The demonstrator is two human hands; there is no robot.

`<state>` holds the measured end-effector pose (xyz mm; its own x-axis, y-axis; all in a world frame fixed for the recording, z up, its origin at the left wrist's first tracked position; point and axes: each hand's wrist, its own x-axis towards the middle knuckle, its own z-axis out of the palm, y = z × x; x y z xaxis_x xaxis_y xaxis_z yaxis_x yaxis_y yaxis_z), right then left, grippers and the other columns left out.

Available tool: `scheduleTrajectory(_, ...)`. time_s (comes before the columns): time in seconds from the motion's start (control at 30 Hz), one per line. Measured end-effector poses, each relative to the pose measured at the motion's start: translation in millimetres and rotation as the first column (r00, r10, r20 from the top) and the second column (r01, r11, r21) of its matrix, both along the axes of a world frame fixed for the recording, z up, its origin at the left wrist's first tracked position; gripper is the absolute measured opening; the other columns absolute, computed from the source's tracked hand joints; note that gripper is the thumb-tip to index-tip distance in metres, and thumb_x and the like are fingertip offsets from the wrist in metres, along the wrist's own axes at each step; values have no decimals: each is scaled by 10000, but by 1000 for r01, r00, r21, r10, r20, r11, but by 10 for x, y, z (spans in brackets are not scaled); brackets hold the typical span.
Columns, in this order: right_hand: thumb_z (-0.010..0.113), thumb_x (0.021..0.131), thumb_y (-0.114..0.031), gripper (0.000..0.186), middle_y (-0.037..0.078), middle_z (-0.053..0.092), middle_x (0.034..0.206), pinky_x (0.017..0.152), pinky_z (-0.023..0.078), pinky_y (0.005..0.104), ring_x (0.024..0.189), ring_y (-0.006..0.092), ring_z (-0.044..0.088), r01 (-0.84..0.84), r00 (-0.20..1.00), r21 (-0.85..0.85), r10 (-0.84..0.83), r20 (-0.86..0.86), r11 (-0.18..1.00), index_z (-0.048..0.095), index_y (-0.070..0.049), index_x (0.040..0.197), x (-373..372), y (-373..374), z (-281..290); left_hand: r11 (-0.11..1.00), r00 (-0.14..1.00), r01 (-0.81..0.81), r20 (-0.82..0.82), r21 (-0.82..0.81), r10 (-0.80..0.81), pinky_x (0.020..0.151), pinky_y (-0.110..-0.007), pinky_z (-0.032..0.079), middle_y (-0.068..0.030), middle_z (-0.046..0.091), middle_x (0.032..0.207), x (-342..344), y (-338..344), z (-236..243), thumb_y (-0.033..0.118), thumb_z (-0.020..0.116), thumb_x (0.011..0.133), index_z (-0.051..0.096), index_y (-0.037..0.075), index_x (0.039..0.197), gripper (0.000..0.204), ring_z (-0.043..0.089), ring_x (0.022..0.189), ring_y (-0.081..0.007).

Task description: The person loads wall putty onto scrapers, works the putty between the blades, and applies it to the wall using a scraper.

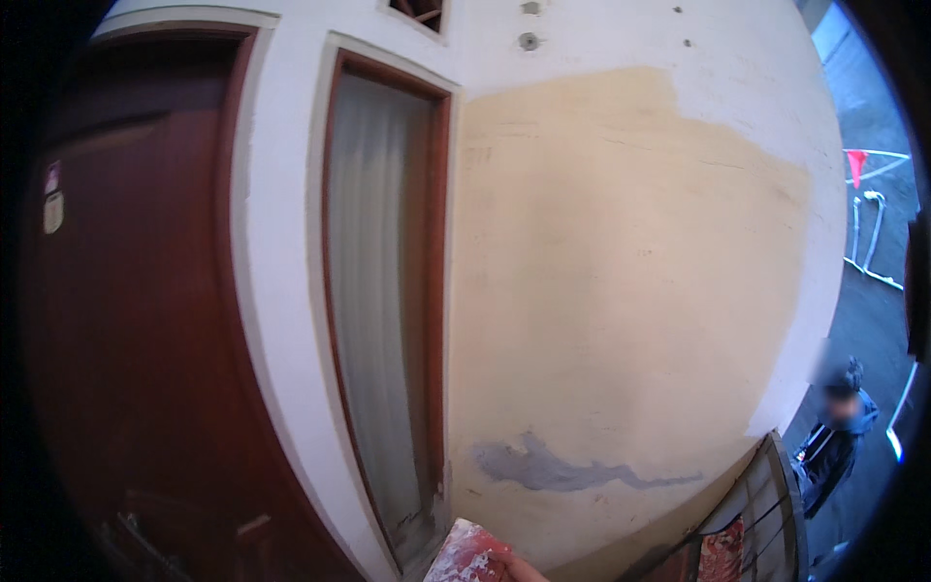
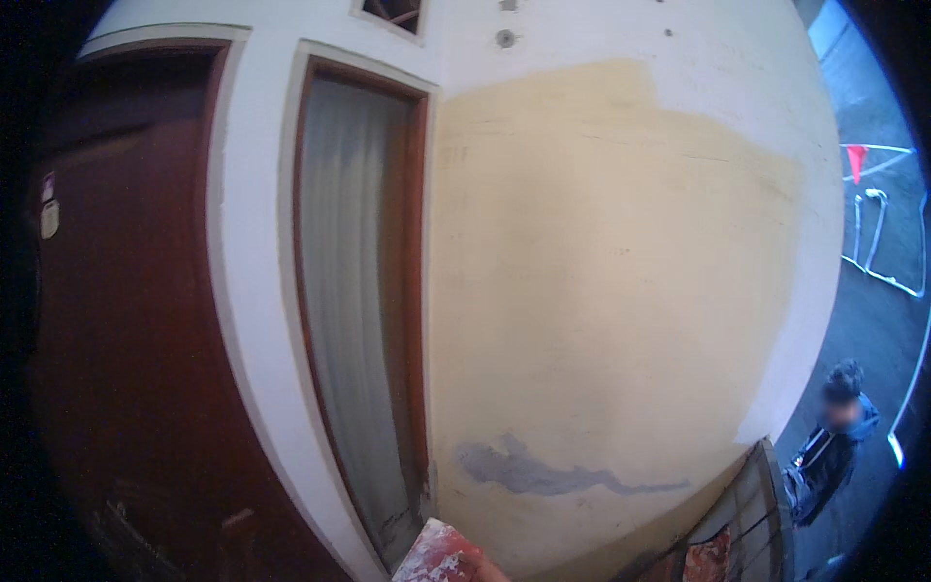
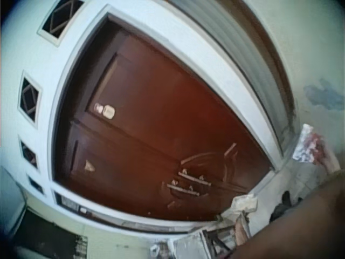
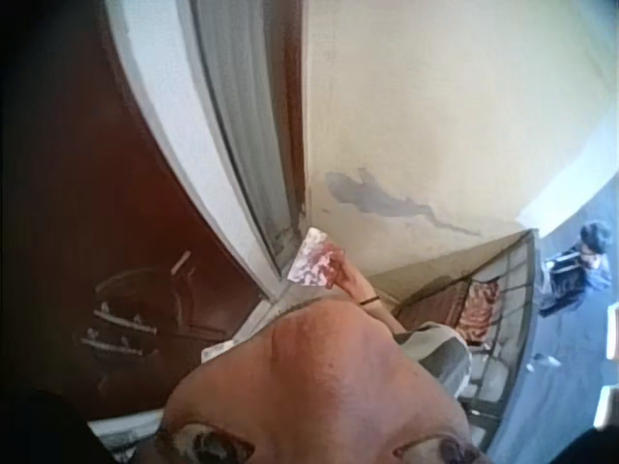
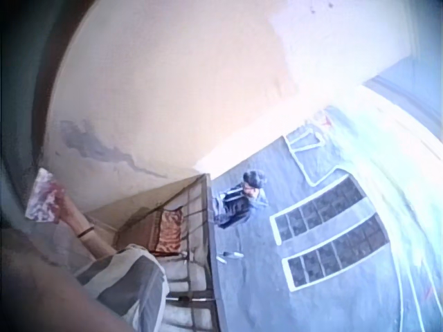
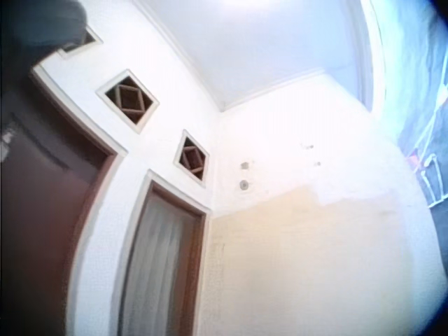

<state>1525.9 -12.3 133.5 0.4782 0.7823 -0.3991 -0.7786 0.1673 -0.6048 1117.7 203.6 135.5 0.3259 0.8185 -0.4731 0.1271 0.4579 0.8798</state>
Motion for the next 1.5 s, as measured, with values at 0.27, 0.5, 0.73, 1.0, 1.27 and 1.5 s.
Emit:
scheduleTrajectory(0.27,601,971,-252,353,106,702,1138,806,623,403,1027,218,689,-270,963,-81,270,-6,959,604,-84,1281,-281,-215,43,773,786,-602,21,-200,618,692,-298,487,-37,657,991,-1793,-1760,-300,337,635,986,631,62,1214,357,604,834,-140)
scheduleTrajectory(0.5,604,945,-387,352,27,688,986,632,617,377,773,200,681,-352,916,-258,388,102,900,658,-145,1195,-723,180,283,460,460,-883,21,-94,887,704,-308,452,-29,615,913,-2198,-2625,111,367,746,903,654,35,1093,394,550,842,-139)
scheduleTrajectory(0.73,451,1023,-604,526,-34,524,627,510,375,363,536,160,452,-722,692,-128,713,-113,680,664,-171,1233,-2764,810,-675,231,224,-972,114,-49,968,636,-270,463,-38,668,907,-3948,-3281,-10,328,799,895,606,16,1180,465,584,740,-110)
scheduleTrajectory(1.0,495,1038,-379,360,-3,532,658,478,360,310,493,144,436,-996,58,-73,983,-176,46,665,-74,1124,-6071,962,-487,-72,-72,-996,-6,-52,997,595,-276,451,-63,669,930,-5247,-4468,-332,345,799,894,546,6,1293,581,576,723,-118)
scheduleTrajectory(1.27,725,859,-324,330,174,752,913,739,561,481,891,359,738,-716,-689,-679,-8,725,162,687,-50,1039,-8742,881,-1101,-419,-419,-896,-28,-147,907,504,-232,362,25,577,788,-5637,-5001,-227,327,767,933,578,86,1027,320,464,569,-49)
scheduleTrajectory(1.5,725,860,-290,295,230,732,861,744,567,510,835,424,720,-630,-722,-771,-437,537,94,680,-77,1058,-10513,554,-1523,-539,-534,-832,-68,-131,842,538,-220,403,39,628,852,-5971,-5164,-310,321,777,920,613,94,1054,310,507,606,-41)
